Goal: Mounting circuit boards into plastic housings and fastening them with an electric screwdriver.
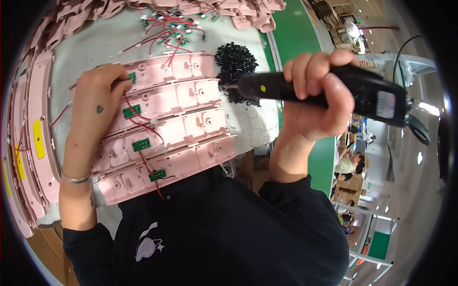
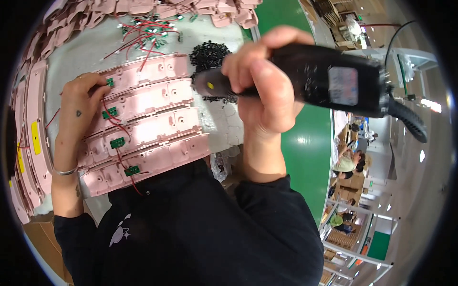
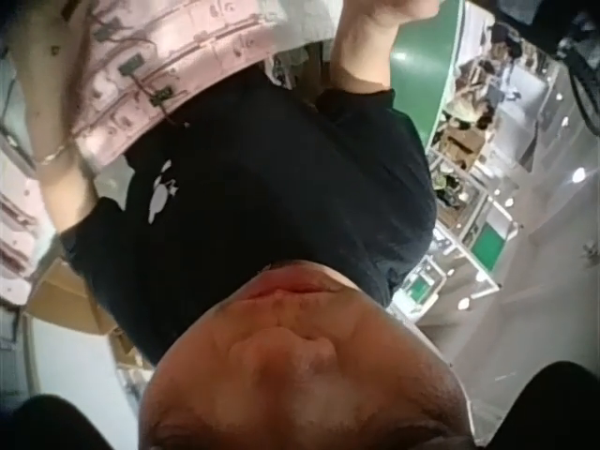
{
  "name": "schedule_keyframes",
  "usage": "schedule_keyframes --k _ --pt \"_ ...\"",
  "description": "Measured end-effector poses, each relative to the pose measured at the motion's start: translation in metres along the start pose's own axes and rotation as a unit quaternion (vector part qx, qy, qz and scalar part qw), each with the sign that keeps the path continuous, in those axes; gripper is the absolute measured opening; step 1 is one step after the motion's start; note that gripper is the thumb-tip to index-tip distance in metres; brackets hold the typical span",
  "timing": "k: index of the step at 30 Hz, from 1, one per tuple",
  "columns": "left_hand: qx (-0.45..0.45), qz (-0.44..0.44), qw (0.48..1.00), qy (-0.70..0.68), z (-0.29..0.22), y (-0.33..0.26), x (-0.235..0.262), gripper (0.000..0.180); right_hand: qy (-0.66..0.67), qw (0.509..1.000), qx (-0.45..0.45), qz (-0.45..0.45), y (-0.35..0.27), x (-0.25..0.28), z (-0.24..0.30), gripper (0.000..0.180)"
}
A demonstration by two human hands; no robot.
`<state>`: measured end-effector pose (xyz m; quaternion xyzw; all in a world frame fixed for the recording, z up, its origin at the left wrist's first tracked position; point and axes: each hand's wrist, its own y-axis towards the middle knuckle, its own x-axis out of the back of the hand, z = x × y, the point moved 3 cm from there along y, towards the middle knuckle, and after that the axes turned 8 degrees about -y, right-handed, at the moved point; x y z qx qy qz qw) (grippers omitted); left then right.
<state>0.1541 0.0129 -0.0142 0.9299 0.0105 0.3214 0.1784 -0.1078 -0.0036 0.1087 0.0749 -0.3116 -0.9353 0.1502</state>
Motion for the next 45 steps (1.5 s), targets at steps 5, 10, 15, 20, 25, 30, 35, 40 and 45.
schedule_keyframes --k 5,10,15,20,25,30,35,40,45 --pt "-0.003 0.007 1.0 0.01 -0.002 -0.001 0.001 0.012 -0.119 0.984 -0.049 -0.123 -0.049 0.046 0.002 0.027" --pt "-0.048 0.003 0.998 0.036 -0.014 0.0 0.005 0.012 -0.18 0.959 -0.065 -0.211 -0.067 0.07 0.002 0.025" --pt "-0.016 -0.011 1.0 0.021 -0.033 0.001 0.01 0.013 -0.156 0.959 -0.078 -0.221 -0.071 0.078 -0.008 0.024" --pt "-0.041 -0.013 0.999 0.022 -0.035 -0.004 0.009 0.014 -0.104 0.971 -0.065 -0.203 -0.071 0.069 -0.002 0.025" --pt "-0.079 -0.01 0.997 0.003 -0.049 -0.003 0.005 0.015 -0.012 0.99 -0.052 -0.132 -0.069 0.053 -0.007 0.03" --pt "-0.078 0.009 0.997 -0.013 -0.06 -0.002 -0.003 0.015 -0.013 0.986 -0.085 -0.141 -0.071 0.051 -0.018 0.03" --pt "-0.125 0.033 0.991 -0.043 -0.077 0.005 -0.008 0.012 0.005 0.988 -0.06 -0.14 -0.066 0.051 -0.008 0.03" --pt "-0.129 0.168 0.967 -0.141 -0.112 0.023 -0.046 0.018 0.033 0.993 0.018 -0.113 -0.057 0.054 0.027 0.031" --pt "-0.043 0.216 0.947 -0.236 -0.117 0.02 -0.081 0.023 0.088 0.992 0.043 -0.074 -0.054 0.044 0.057 0.025"
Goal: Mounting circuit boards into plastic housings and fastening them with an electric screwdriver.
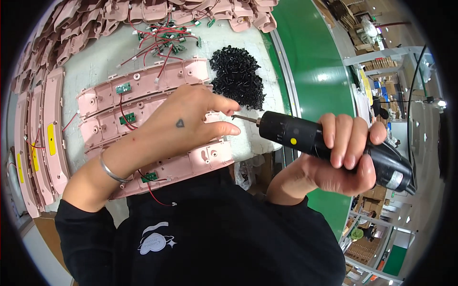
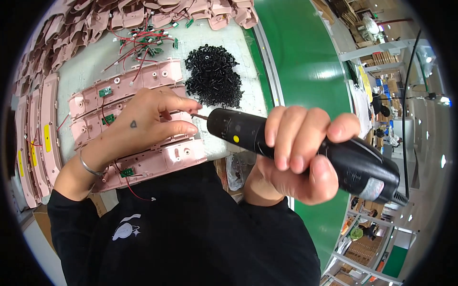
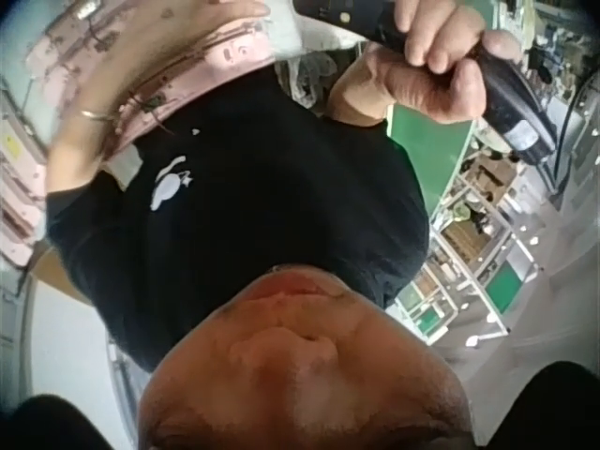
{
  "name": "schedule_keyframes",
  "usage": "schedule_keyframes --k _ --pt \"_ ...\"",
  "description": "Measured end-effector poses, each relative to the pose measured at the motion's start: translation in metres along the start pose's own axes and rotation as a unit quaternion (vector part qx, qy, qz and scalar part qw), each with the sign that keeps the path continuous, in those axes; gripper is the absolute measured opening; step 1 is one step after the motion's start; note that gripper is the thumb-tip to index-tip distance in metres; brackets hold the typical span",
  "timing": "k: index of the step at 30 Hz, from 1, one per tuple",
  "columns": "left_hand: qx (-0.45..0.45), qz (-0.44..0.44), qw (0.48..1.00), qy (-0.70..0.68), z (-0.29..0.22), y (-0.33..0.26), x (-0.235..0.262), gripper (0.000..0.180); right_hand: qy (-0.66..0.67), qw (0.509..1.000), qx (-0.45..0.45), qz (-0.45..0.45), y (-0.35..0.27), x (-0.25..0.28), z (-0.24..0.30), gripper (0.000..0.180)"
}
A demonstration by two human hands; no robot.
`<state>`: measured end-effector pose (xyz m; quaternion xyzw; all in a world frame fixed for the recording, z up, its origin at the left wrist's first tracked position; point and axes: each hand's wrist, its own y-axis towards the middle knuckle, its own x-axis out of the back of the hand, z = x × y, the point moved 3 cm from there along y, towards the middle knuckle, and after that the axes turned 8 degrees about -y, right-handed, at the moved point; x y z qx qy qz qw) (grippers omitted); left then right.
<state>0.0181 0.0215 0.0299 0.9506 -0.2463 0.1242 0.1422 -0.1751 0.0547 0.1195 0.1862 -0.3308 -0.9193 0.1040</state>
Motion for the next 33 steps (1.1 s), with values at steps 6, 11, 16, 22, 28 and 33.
schedule_keyframes --k 6,11,16,22,28,33 --pt "-0.098 -0.017 0.995 0.01 -0.004 -0.004 0.0 0.014 0.028 0.998 0.043 0.043 -0.004 0.002 0.009 0.032" --pt "-0.181 -0.063 0.981 0.042 -0.012 -0.01 -0.001 0.015 0.03 0.999 0.029 -0.018 -0.002 -0.01 0.014 0.026" --pt "-0.222 -0.077 0.963 0.13 -0.014 -0.02 -0.001 0.018 0.036 0.998 0.027 0.034 0.002 -0.017 0.01 0.026" --pt "-0.234 -0.02 0.963 0.132 -0.013 -0.028 0.015 0.015 0.054 0.994 0.008 0.09 0.008 -0.035 0.004 0.026" --pt "-0.11 -0.227 0.953 0.17 0.012 -0.051 0.109 0.013 0.042 0.995 0.027 0.085 0.022 -0.062 -0.029 0.025" --pt "-0.014 -0.311 0.908 0.282 0.049 -0.09 0.136 0.014 0.07 0.987 0.026 0.14 0.049 -0.116 -0.097 0.03"
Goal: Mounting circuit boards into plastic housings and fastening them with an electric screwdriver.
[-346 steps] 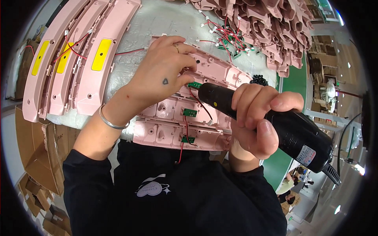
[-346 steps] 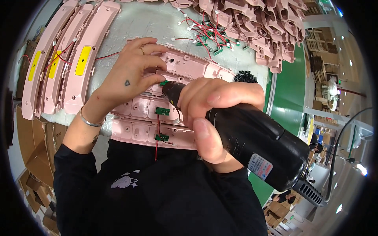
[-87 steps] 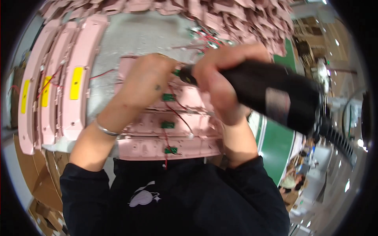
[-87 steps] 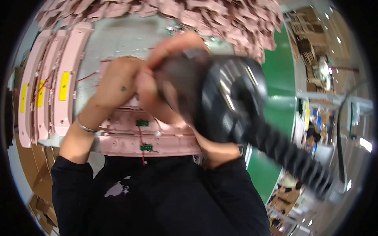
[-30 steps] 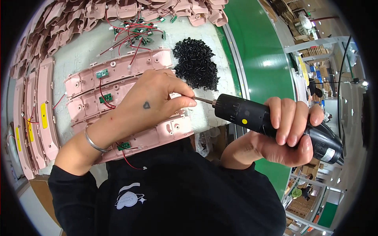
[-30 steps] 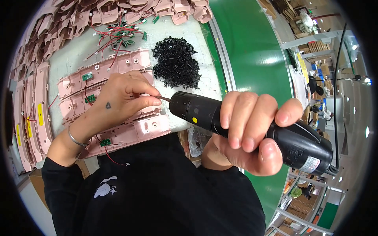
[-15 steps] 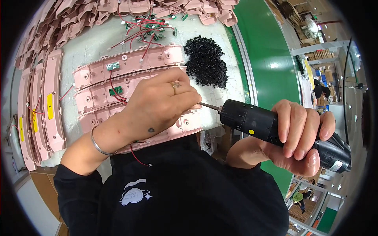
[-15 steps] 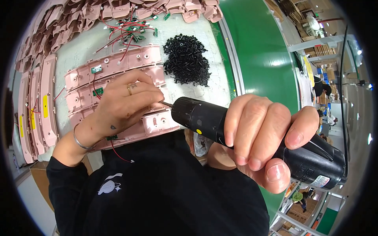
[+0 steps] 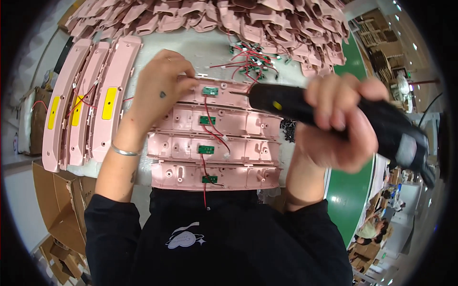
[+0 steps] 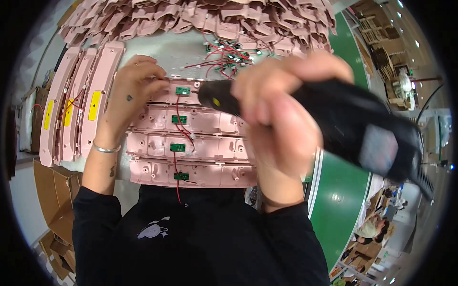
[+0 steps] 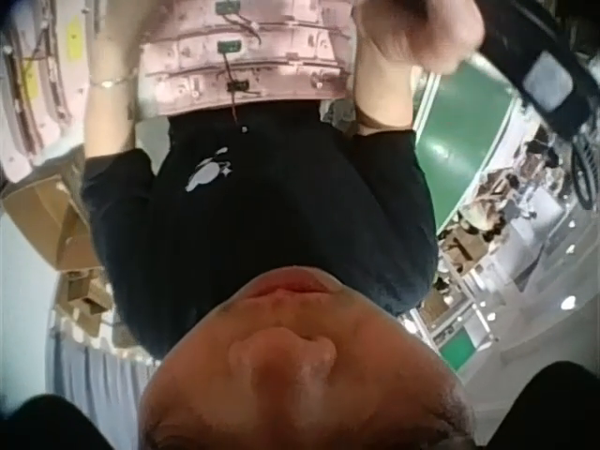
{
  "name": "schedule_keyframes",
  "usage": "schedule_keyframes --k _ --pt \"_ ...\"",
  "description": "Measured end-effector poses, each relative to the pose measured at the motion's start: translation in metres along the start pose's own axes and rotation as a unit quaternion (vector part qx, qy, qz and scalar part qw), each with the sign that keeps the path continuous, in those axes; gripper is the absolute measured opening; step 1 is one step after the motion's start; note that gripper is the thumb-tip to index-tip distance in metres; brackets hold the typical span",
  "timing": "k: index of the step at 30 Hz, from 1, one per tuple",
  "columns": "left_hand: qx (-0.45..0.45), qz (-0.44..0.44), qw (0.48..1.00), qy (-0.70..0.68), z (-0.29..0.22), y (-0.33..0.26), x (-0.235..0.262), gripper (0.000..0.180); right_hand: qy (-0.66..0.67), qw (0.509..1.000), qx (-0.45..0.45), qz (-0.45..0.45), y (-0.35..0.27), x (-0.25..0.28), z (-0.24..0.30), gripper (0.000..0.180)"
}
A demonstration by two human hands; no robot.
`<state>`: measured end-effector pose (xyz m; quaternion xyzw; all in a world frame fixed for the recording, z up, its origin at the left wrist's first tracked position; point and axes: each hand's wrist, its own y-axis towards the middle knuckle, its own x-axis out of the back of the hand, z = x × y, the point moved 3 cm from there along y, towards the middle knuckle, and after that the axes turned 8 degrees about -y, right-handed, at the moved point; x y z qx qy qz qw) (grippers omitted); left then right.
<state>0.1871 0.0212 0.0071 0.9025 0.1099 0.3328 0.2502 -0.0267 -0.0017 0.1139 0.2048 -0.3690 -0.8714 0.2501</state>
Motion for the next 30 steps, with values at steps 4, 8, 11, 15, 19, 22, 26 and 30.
schedule_keyframes --k 4,8,11,15,19,22,26,30 --pt "-0.003 0.074 0.997 -0.034 0.008 -0.007 -0.015 0.015 0.006 0.996 -0.088 -0.013 0.007 -0.023 -0.052 0.031" --pt "0.013 0.066 0.995 -0.078 0.012 -0.007 -0.022 0.014 -0.013 0.995 -0.1 0.008 0.005 -0.022 -0.071 0.03" --pt "-0.008 0.062 0.996 -0.057 0.014 -0.008 -0.022 0.015 -0.011 0.994 -0.105 0.01 0.005 -0.021 -0.078 0.03" --pt "-0.001 0.062 0.996 -0.058 0.016 -0.011 -0.023 0.015 -0.004 0.995 -0.103 0.018 0.006 -0.023 -0.079 0.032" --pt "0.008 0.063 0.996 -0.057 0.015 -0.012 -0.024 0.016 -0.031 0.993 -0.105 0.035 0.005 -0.024 -0.079 0.029" --pt "0.02 0.069 0.996 -0.061 0.015 -0.012 -0.024 0.015 -0.002 0.99 -0.122 0.068 0.006 -0.028 -0.079 0.028" --pt "0.03 0.07 0.995 -0.07 0.017 -0.012 -0.023 0.015 -0.114 0.978 -0.162 0.068 0.005 -0.04 -0.077 0.022" --pt "0.028 0.064 0.995 -0.073 0.018 -0.013 -0.025 0.015 -0.109 0.978 -0.164 0.073 0.004 -0.041 -0.079 0.022"
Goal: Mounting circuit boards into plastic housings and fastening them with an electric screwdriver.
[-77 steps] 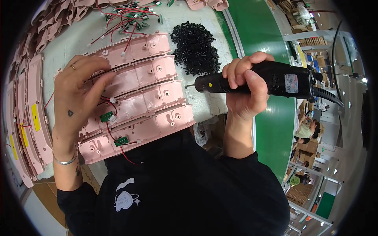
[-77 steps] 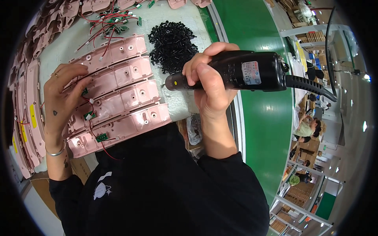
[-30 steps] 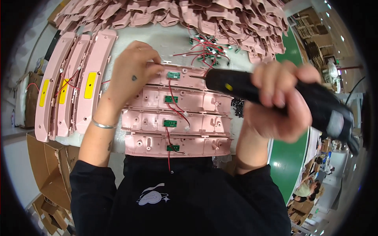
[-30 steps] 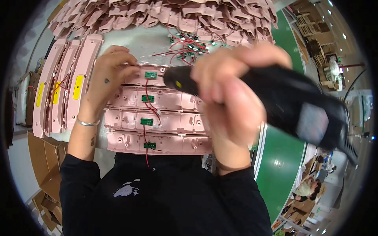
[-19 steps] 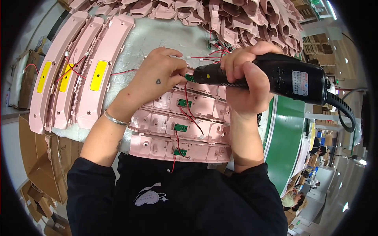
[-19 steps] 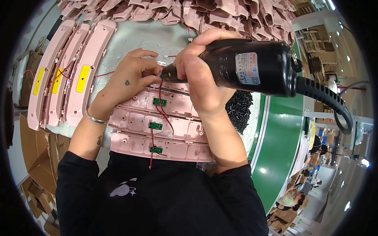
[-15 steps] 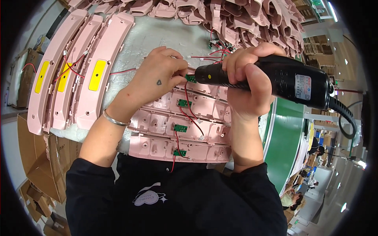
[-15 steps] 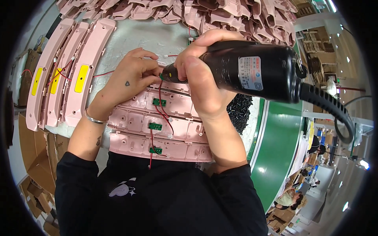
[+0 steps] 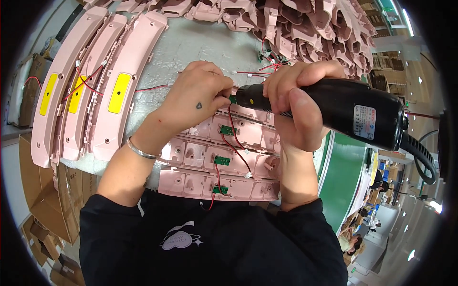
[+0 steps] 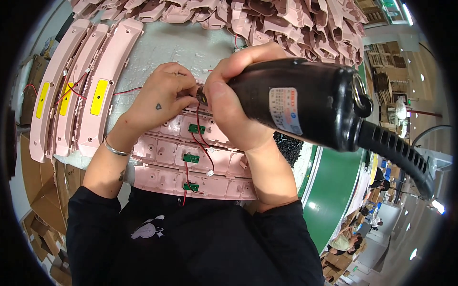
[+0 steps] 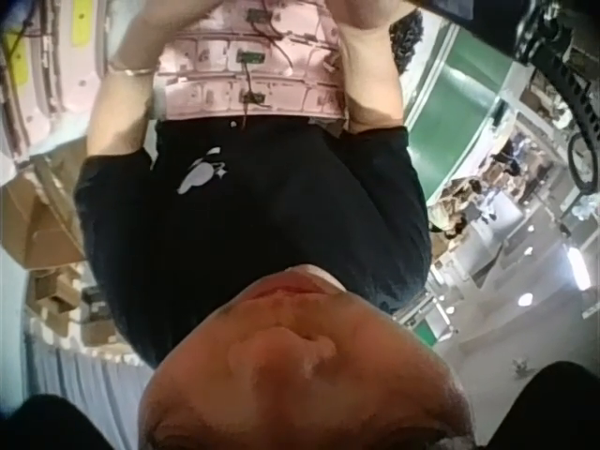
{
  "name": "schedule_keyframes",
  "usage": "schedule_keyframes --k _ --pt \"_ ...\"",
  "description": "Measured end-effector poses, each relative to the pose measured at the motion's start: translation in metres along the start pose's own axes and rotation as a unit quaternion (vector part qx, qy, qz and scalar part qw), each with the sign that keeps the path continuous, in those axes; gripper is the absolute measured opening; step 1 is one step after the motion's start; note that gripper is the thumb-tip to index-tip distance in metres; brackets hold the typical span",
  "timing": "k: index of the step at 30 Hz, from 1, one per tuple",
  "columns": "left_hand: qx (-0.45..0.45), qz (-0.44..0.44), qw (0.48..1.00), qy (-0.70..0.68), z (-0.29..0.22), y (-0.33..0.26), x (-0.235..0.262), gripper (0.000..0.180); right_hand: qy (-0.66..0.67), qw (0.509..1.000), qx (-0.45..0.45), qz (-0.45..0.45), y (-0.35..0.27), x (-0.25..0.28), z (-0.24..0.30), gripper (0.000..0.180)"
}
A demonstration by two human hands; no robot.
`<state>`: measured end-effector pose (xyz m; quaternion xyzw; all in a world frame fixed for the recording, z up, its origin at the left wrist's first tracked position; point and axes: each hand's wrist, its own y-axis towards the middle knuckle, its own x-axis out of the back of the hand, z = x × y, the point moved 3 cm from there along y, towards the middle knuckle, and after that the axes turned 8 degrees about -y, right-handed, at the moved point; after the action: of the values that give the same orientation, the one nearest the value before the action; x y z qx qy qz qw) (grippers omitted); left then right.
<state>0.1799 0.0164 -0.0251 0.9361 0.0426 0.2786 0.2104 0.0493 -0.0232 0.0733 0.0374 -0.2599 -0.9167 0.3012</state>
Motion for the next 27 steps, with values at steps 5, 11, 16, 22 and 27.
schedule_keyframes --k 5,11,16,22,27 --pt "-0.005 0.018 1.0 0.0 0.0 0.003 0.002 0.017 0.001 1.0 0.001 0.005 0.001 -0.001 -0.001 0.022" --pt "-0.057 -0.056 0.997 0.006 0.002 0.0 0.002 0.016 0.004 0.997 0.078 -0.026 0.003 0.004 0.015 0.027" --pt "0.055 -0.109 0.962 -0.244 -0.015 0.0 0.005 0.01 0.101 0.984 0.141 0.041 0.001 0.02 0.049 0.03" --pt "0.004 -0.13 0.939 -0.317 -0.025 -0.004 0.005 0.013 0.125 0.984 0.118 0.04 -0.002 0.023 0.069 0.029" --pt "-0.001 -0.142 0.93 -0.34 -0.027 -0.004 0.006 0.013 0.133 0.984 0.115 0.027 -0.003 0.023 0.074 0.029"
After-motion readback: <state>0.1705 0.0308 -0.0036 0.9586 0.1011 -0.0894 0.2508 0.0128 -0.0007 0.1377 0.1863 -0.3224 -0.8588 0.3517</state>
